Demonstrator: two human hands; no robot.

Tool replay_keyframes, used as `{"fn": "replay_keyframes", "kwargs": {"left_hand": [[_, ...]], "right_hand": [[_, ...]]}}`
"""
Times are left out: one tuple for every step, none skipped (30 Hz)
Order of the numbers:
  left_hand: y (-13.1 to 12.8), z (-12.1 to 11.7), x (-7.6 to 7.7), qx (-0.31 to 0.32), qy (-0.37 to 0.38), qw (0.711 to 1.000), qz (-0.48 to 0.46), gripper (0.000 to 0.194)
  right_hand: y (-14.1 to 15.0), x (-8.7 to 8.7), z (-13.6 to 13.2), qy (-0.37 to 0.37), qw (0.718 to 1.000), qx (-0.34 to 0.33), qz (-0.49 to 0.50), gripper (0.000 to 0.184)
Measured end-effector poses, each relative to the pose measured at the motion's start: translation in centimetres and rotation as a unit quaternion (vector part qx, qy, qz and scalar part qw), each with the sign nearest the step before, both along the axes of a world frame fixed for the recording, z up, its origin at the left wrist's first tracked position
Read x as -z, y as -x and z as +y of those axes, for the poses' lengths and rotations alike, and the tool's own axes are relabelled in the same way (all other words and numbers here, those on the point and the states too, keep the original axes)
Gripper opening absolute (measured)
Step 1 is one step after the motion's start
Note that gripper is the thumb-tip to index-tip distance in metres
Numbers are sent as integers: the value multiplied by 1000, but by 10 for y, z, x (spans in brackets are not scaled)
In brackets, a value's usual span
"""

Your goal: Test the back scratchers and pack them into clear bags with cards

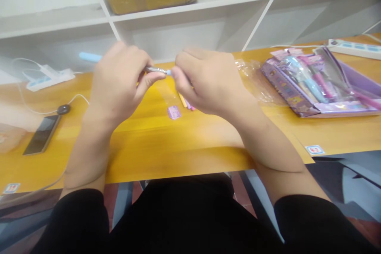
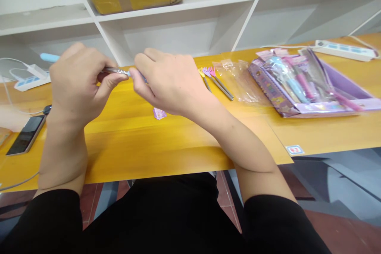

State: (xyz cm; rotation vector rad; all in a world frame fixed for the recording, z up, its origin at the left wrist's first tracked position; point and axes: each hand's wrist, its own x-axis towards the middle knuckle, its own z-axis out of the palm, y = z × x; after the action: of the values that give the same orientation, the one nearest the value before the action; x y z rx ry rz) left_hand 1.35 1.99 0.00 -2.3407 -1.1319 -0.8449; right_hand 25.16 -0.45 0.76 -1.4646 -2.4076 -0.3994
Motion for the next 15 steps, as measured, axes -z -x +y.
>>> {"fn": "replay_keyframes", "kwargs": {"left_hand": [[0,0,-1,-8,13,1000,-5,56],[0,0,-1,-16,26,999,-9,58],[1,0,-2,-24,36,999,-13,60],[2,1,-4,-31,43,998,-16,62],[5,2,-5,-37,44,998,-19,65],[8,3,-7,-43,39,998,-21,68],[11,4,-9,-49,30,998,-21,70],[15,4,-12,-56,17,998,-21,71],[19,4,-15,-63,3,998,-20,72],[23,3,-19,-69,-10,997,-21,72],[27,2,-22,-75,-21,997,-24,72],[32,1,-25,-78,-27,996,-29,70],[39,1,-28,-81,-27,996,-39,68],[48,1,-29,-79,-21,995,-57,65],[60,3,-30,-76,-8,994,-74,62]], "right_hand": [[0,-1,1,10,1000,14,-7,66],[0,-2,2,16,999,28,-11,70],[0,-2,2,17,999,35,-11,71],[-2,-3,2,10,999,35,-5,72],[-4,-4,2,-2,1000,30,5,71],[-8,-5,2,-21,999,24,17,69],[-13,-6,2,-44,998,19,27,69],[-19,-6,2,-71,997,15,33,69],[-26,-6,4,-102,994,10,36,72],[-34,-5,6,-138,990,2,40,75],[-43,-3,10,-174,984,-8,42,80],[-53,-1,15,-211,976,-23,42,85],[-64,1,21,-243,969,-31,43,89],[-75,4,27,-259,964,-35,35,91],[-86,6,34,-267,962,-34,45,95]]}}
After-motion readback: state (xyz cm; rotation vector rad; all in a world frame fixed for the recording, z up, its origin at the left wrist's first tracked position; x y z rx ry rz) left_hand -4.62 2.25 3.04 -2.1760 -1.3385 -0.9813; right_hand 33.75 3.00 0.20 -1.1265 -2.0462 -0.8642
